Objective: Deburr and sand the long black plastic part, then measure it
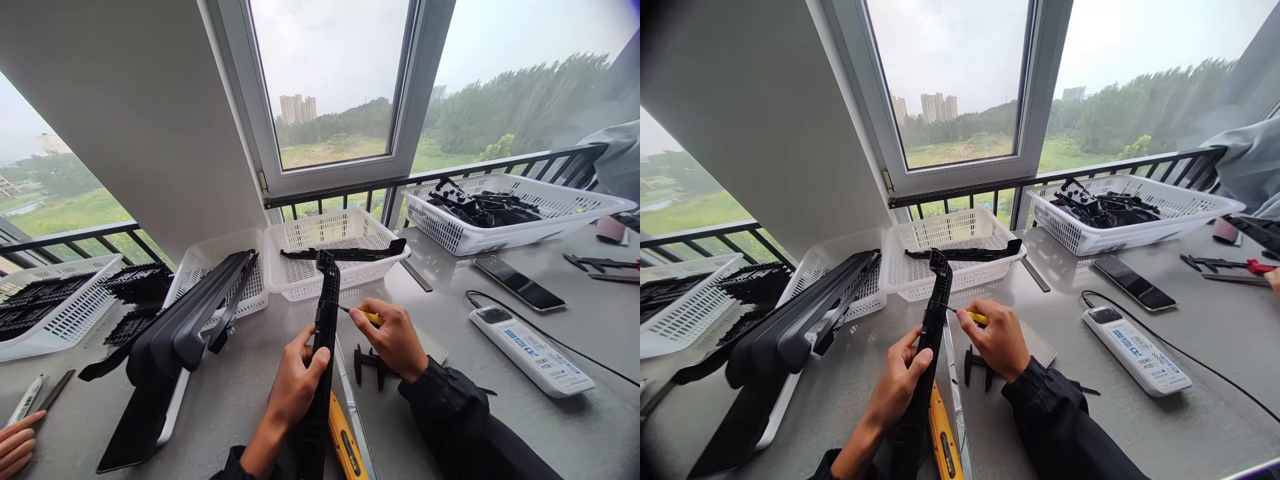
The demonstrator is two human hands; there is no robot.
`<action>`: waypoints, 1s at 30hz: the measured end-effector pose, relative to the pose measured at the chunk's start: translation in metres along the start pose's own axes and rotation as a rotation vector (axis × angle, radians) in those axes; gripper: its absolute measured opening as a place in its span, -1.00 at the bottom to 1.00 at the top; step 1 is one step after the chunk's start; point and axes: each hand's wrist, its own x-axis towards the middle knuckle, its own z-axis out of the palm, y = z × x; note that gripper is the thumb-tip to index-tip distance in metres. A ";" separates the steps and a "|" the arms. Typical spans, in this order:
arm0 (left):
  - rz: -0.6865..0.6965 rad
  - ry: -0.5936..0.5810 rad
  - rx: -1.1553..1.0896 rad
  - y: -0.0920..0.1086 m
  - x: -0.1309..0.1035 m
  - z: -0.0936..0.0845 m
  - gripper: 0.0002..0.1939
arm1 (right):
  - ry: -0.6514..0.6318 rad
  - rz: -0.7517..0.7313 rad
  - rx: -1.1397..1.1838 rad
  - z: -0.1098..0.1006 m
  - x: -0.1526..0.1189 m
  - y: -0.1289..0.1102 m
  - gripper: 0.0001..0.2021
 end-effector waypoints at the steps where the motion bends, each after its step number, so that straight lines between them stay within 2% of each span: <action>1: 0.004 0.002 0.007 0.000 0.000 0.000 -0.35 | 0.005 -0.003 0.007 0.000 0.000 -0.002 -0.59; 9: 0.010 0.014 0.079 -0.008 0.000 0.002 -0.37 | -0.094 -0.012 0.044 0.012 -0.009 -0.011 -0.51; 14: 0.015 -0.013 0.138 -0.005 0.001 0.003 -0.38 | -0.001 0.016 0.029 0.005 -0.005 -0.004 -0.53; 17: 0.034 -0.016 0.133 -0.004 0.001 0.004 -0.42 | 0.017 -0.028 0.042 0.002 -0.004 -0.003 -0.59; 21: 0.041 -0.025 0.061 -0.006 0.003 0.004 -0.47 | -0.065 -0.122 0.060 0.010 -0.012 -0.009 -0.68; 25: 0.038 0.013 0.024 -0.008 0.005 0.002 -0.43 | -0.138 -0.184 0.083 0.019 -0.019 -0.012 -0.73; 30: 0.045 0.076 -0.058 -0.010 0.007 -0.004 -0.29 | -0.087 -0.157 0.080 0.019 -0.014 -0.003 -0.73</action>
